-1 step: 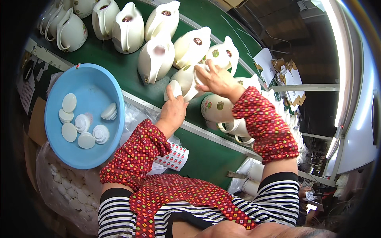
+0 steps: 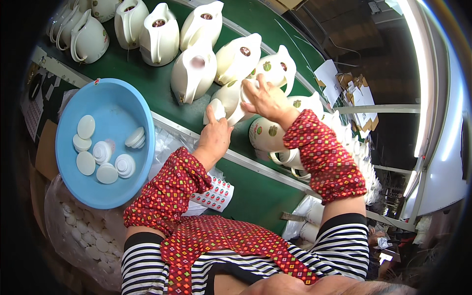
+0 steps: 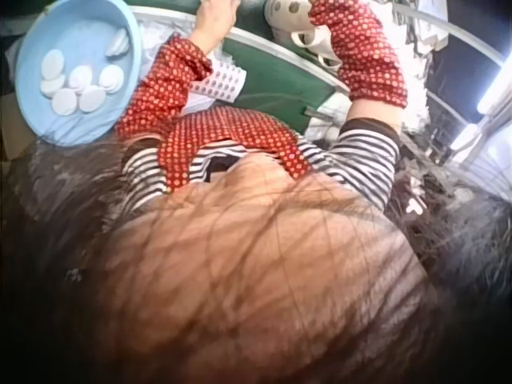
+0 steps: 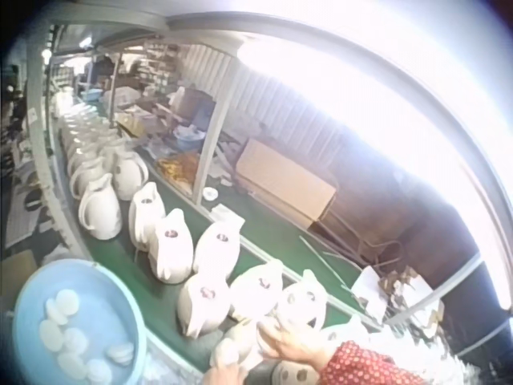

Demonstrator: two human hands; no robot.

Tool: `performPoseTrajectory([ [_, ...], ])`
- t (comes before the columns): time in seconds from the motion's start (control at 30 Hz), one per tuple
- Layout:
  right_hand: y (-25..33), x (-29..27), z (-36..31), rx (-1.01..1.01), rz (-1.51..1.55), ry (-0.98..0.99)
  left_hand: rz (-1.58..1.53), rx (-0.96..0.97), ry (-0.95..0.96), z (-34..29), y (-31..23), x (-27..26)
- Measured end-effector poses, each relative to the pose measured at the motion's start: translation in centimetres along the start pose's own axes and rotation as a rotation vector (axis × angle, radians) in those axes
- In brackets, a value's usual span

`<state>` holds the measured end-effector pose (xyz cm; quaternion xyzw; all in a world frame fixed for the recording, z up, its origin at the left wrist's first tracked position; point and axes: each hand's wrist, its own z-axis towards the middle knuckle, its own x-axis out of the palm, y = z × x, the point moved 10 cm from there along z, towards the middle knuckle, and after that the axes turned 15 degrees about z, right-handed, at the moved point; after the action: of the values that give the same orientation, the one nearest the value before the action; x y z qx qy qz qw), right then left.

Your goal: The person repeatedly picks white kettles from a conveyor belt, applies a small sticker to the side of each kettle, and places the finished kettles back on the belt. The person also picks up white circular lids from a blue basin and places them into the openings of the kettles.

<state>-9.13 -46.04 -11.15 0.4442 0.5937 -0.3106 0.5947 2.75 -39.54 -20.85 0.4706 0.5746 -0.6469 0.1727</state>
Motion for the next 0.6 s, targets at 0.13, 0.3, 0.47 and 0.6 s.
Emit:
performPoseTrajectory([
  [0.13,-0.1,-0.3,-0.5,0.474,0.131,-0.296,-0.008,0.004,0.007,-0.2,0.2,-0.4],
  [0.3,2.1,-2.6,-0.7,0.393,0.053,-0.165,0.022,0.063,-0.011,-1.5,0.2,-2.7],
  [0.47,8.4,-5.9,-2.6,-0.027,0.760,-0.006,-0.040,0.512,-0.217,-5.3,-4.4,-8.9],
  [0.6,7.3,-6.6,-4.9,0.115,0.825,0.237,-0.092,0.848,-0.216,-5.4,-9.4,-13.2],
])
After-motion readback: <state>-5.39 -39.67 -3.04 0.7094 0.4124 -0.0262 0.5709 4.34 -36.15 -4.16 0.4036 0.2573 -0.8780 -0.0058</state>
